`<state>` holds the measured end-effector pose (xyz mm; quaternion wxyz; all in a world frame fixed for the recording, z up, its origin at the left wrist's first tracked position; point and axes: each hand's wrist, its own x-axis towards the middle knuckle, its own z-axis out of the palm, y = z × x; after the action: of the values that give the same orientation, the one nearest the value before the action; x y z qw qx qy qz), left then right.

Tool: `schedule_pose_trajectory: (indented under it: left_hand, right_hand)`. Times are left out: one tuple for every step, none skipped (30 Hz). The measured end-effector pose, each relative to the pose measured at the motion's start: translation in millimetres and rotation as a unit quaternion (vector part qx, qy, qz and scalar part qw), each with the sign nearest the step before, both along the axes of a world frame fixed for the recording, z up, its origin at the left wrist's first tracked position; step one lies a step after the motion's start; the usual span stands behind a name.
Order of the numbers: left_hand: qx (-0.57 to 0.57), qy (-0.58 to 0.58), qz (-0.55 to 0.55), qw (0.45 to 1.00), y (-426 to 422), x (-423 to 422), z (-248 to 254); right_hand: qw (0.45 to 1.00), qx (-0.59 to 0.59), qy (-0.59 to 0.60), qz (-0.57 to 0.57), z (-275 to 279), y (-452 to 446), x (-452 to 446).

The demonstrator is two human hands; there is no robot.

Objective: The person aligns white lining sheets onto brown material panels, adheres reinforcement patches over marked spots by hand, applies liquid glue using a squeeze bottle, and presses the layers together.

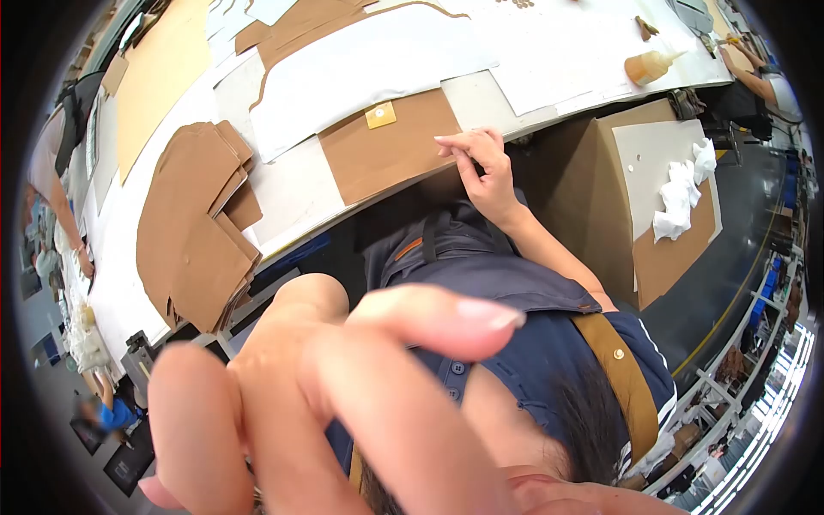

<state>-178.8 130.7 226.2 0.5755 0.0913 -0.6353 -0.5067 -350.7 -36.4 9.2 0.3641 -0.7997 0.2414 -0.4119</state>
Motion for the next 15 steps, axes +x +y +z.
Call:
schedule_pose_trajectory:
  left_hand:
    - [-0.001, 0.001, -0.003, 1.0, -1, -2, -1]
    - [-0.001, 0.003, -0.004, 1.0, -2, -2, -1]
    - [-0.003, 0.003, -0.005, 1.0, -2, -3, -2]
    - [-0.002, 0.003, -0.005, 1.0, -3, -4, -3]
    - [-0.001, 0.007, -0.003, 1.0, -3, -4, -3]
    - [-0.003, 0.01, 0.001, 1.0, -3, -3, -2]
    - [-0.003, 0.019, 0.003, 1.0, -4, -2, -1]
    - [-0.006, 0.031, 0.008, 0.999, -5, 2, 2]
    - [-0.006, 0.05, 0.016, 0.999, -4, 6, 6]
    - [-0.008, 0.082, 0.026, 0.996, -2, 8, 10]
    - [-0.017, 0.111, 0.033, 0.993, -2, 10, 14]
    - [-0.033, 0.136, 0.039, 0.989, -3, 13, 17]
    - [-0.055, 0.147, 0.038, 0.987, -4, 12, 18]
    - [-0.092, 0.135, 0.044, 0.986, -5, 13, 15]
    - [-0.13, 0.123, 0.05, 0.983, -6, 14, 13]
  right_hand:
    - [1.0, 0.002, -0.002, 0.001, -1, 1, 0]
    - [1.0, 0.003, -0.004, 0.003, -1, 0, 0]
    - [1.0, 0.001, -0.004, 0.002, 0, -1, 0]
    - [1.0, 0.0, -0.003, 0.002, 0, 0, 0]
    - [1.0, -0.001, -0.002, 0.003, 1, 0, 0]
    - [1.0, -0.001, -0.003, 0.003, 1, 0, 1]
    - [1.0, -0.001, -0.004, 0.003, 1, 0, 1]
    - [1.0, -0.001, -0.004, 0.003, 1, 1, 1]
    - [1.0, 0.003, -0.005, 0.004, 0, 1, 1]
    - [1.0, 0.006, -0.006, 0.005, 0, 1, 1]
    - [1.0, 0.008, -0.007, 0.003, -1, 1, 1]
    - [1.0, 0.01, -0.007, 0.004, -1, 0, 0]
    - [1.0, 0.012, -0.008, 0.005, -2, 1, 0]
    - [1.0, 0.015, -0.008, 0.006, -2, 1, 0]
    - [1.0, 0.013, -0.005, 0.006, -1, 1, 0]
